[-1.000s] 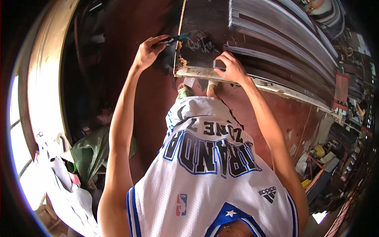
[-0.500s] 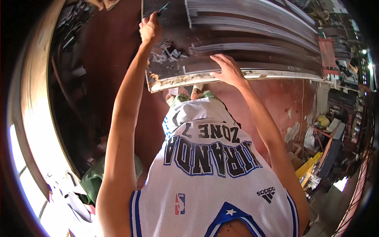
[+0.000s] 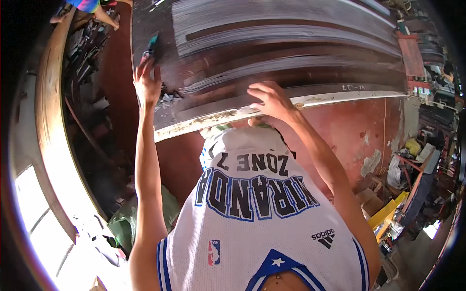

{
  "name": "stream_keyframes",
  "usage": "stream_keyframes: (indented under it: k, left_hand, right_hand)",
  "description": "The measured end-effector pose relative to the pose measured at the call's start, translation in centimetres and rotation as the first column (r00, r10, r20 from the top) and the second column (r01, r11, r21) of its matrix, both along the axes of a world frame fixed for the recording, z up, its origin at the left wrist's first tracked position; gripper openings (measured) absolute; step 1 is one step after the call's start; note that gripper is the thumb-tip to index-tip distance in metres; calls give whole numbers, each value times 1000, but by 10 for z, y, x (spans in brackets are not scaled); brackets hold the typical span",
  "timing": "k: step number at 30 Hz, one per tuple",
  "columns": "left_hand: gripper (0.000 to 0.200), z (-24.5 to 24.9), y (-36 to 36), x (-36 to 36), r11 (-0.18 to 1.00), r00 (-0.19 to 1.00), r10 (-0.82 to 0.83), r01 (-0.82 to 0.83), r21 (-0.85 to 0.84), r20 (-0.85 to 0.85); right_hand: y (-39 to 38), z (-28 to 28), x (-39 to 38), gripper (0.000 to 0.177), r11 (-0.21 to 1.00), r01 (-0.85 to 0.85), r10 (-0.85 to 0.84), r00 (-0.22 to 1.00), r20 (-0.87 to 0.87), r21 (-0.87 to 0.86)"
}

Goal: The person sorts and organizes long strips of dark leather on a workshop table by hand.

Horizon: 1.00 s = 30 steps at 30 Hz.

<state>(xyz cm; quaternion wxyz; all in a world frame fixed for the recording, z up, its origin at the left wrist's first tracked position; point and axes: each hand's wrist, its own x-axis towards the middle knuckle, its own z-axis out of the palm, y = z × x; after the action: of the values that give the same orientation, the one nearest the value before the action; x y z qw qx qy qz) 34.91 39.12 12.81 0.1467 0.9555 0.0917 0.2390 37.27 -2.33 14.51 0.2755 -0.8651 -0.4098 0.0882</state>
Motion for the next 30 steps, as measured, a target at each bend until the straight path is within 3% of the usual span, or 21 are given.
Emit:
stream_keyframes:
  k: [1,3,5,8,11,17,18,21,25,27,30]
  left_hand:
    - [27,20,-12,-17,991,991,-123,126,-54,54]
    - [30,62,-55,-56,905,946,-283,208,-372,-159]
    - [38,66,-81,-83,847,823,-500,400,-350,-270]
    - [55,79,-116,-102,881,780,-466,363,-303,-418]
    - [54,69,-118,-112,908,809,-413,328,-261,-419]
    - [44,77,-108,-118,879,844,-453,369,-303,-288]
    - [45,77,-107,-115,871,848,-458,368,-325,-267]
    - [45,99,-104,-112,856,843,-471,365,-366,-260]
    - [43,119,-97,-104,791,823,-496,298,-534,-276]
    - [44,129,-93,-98,772,795,-535,321,-549,-287]
    - [46,131,-83,-93,763,770,-534,260,-592,-350]
  right_hand:
    - [7,-3,-5,40,1000,-24,24,1000,-16,-3]
    - [23,2,-15,39,997,-46,47,999,-26,66]
    - [34,8,-23,37,992,-63,64,998,0,110]
    - [45,20,-28,40,980,-99,100,995,2,173]
    - [53,38,-33,37,968,-51,71,995,-74,246]
    - [56,51,-31,38,973,-23,85,961,-262,230]
    - [53,47,-29,38,961,-21,84,972,-221,274]
    - [44,48,-20,39,989,-76,111,946,-306,124]
    - [25,45,-9,40,996,-56,74,960,-271,74]
    - [3,53,4,43,993,-46,22,975,-223,-105]
    - [-53,72,28,50,982,91,-120,978,-170,-166]
